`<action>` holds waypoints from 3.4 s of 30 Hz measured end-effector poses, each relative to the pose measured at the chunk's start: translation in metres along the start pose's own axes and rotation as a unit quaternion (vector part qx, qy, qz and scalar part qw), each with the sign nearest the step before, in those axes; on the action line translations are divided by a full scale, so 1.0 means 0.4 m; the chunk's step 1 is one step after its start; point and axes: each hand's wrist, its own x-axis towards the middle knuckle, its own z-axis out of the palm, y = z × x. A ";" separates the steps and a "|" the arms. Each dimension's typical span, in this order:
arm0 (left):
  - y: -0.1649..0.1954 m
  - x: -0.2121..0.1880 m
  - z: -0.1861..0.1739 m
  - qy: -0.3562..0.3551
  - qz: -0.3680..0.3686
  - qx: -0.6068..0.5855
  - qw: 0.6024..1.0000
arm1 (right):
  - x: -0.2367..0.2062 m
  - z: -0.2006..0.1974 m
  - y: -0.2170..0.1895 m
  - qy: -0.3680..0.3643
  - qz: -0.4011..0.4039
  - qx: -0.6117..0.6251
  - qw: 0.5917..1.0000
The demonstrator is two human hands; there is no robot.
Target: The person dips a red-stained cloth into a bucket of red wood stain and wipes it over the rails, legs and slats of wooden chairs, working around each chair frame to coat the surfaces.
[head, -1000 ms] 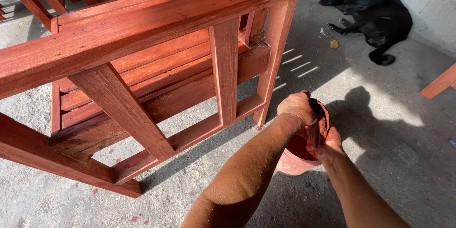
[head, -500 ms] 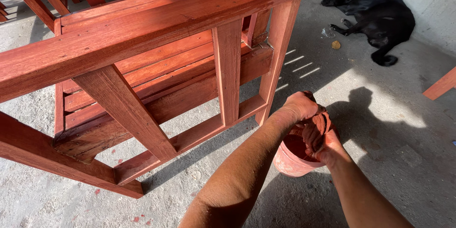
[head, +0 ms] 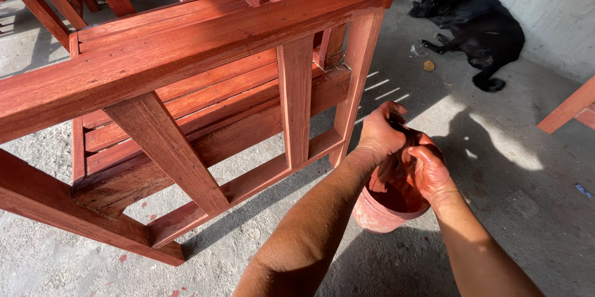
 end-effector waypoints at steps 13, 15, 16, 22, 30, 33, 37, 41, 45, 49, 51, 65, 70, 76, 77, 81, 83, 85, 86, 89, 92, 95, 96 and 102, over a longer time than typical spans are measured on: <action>-0.097 0.067 -0.048 -0.082 -0.001 0.021 0.996 | 0.028 0.093 -0.038 0.300 -0.176 -0.476 0.808; -0.110 0.062 -0.060 -0.058 0.001 0.042 0.997 | 0.046 0.097 -0.031 0.327 -0.219 -0.370 0.842; -0.115 0.058 -0.070 -0.078 -0.012 0.009 0.997 | 0.056 0.100 -0.028 0.300 -0.177 -0.319 0.882; -0.125 0.025 -0.144 -0.206 -0.039 -0.135 0.968 | 0.094 0.155 -0.041 0.208 -0.037 -0.086 0.974; -0.154 -0.025 -0.228 -0.107 -0.061 -0.255 0.959 | 0.052 0.293 -0.109 0.009 0.071 0.110 0.991; -0.173 -0.046 -0.252 -0.076 -0.071 -0.220 0.970 | 0.045 0.331 -0.121 0.004 0.098 0.087 0.991; -0.166 -0.088 -0.302 -0.095 -0.138 -0.376 0.911 | 0.024 0.379 -0.114 -0.074 0.047 -0.104 0.991; -0.131 -0.123 -0.375 -0.082 -0.214 -0.390 0.892 | 0.004 0.456 -0.117 -0.158 0.066 -0.190 0.967; -0.156 -0.152 -0.407 -0.119 -0.231 -0.470 0.844 | -0.010 0.553 -0.115 -0.206 -0.003 -0.415 0.886; -0.232 -0.164 -0.417 -0.136 -0.169 -0.506 0.835 | -0.006 0.581 -0.113 -0.104 -0.078 -0.547 0.827; -0.269 -0.177 -0.444 -0.122 -0.172 -0.479 0.852 | 0.006 0.572 -0.088 -0.067 -0.091 -0.528 0.841; -0.351 -0.301 -0.554 0.046 -0.203 -0.322 0.923 | 0.067 0.505 0.077 -0.111 0.024 -0.224 0.968; -0.286 -0.292 -0.521 0.071 -0.165 -0.230 0.956 | 0.055 0.499 0.088 -0.088 0.046 -0.174 0.980; -0.269 -0.281 -0.431 -0.009 -0.083 -0.271 0.959 | 0.040 0.514 0.105 -0.108 0.056 -0.267 0.956; -0.283 -0.266 -0.417 0.035 -0.122 -0.263 0.956 | 0.043 0.516 0.109 -0.117 0.024 -0.246 0.962; -0.389 -0.252 -0.402 0.061 -0.161 -0.311 0.935 | 0.068 0.491 0.110 -0.070 -0.041 -0.115 0.990; -0.432 -0.276 -0.394 0.027 -0.212 -0.242 0.946 | 0.076 0.463 0.105 -0.068 -0.058 -0.058 0.994; -0.442 -0.289 -0.383 0.023 -0.231 -0.192 0.954 | 0.082 0.443 0.103 -0.063 -0.065 -0.032 0.995; -0.434 -0.287 -0.371 0.034 -0.224 -0.178 0.958 | 0.081 0.435 0.103 -0.058 -0.063 -0.038 0.996; -0.389 -0.280 -0.346 0.059 -0.223 0.043 0.972 | 0.059 0.425 0.097 -0.051 -0.054 0.030 0.997; -0.336 -0.248 -0.317 -0.069 0.008 0.314 0.947 | 0.038 0.451 0.073 -0.090 -0.018 0.132 0.987; -0.316 -0.243 -0.280 -0.062 0.029 0.087 0.994 | 0.027 0.501 0.039 -0.107 0.014 0.184 0.977; -0.314 -0.242 -0.269 -0.023 -0.022 -0.070 0.997 | 0.031 0.513 0.021 -0.106 0.023 0.192 0.975; -0.303 -0.186 -0.224 0.053 -0.117 -0.299 0.946 | 0.102 0.489 -0.051 -0.082 -0.068 0.234 0.966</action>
